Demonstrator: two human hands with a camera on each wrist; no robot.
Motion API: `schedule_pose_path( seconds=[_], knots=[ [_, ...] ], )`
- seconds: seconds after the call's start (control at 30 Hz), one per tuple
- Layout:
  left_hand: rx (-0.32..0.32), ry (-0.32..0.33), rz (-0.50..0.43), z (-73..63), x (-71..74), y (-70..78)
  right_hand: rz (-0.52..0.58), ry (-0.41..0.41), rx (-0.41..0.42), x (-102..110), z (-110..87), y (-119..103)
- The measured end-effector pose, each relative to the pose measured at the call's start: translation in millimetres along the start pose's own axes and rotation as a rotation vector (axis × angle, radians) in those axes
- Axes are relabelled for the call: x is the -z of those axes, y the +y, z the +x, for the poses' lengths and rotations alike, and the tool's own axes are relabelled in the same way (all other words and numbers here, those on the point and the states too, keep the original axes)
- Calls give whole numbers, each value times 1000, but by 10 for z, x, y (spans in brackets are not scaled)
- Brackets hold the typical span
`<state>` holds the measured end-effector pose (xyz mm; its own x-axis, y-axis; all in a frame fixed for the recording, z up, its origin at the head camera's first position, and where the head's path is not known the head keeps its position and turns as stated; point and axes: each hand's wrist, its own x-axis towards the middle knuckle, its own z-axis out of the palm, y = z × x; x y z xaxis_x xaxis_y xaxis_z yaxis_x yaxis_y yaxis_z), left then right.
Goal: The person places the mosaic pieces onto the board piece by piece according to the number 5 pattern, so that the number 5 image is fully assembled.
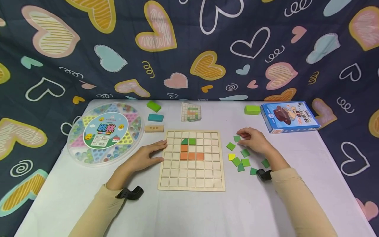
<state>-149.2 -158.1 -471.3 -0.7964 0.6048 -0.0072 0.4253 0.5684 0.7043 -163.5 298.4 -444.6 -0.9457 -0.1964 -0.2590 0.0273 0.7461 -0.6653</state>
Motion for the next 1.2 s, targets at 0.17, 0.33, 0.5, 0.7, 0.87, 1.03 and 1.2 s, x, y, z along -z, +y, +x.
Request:
schedule_pose_path(
  seconds=[0.17, 0.33, 0.5, 0.7, 0.87, 1.03, 1.2],
  knots=[
    [-4, 5, -3, 2, -2, 3, -25, -1, -7, -8, 39, 5],
    [-4, 5, -7, 1, 0, 3, -69, 11, -5, -16, 59, 17],
    [1, -4, -18, 0, -5, -3, -77, 30, 10, -24, 31, -27],
    [0, 2, -12, -4, 1, 3, 10, 31, 39, -59, -6, -229],
    [4, 4, -14, -10, 8, 11, 28, 27, 116, -147, 13, -427],
    [8, 2, -16, -3, 7, 13, 20, 17, 173, -283, 56, -600],
    [8, 1, -17, -5, 7, 7, 44, -1, 205, -432, 125, -759]
  ],
)
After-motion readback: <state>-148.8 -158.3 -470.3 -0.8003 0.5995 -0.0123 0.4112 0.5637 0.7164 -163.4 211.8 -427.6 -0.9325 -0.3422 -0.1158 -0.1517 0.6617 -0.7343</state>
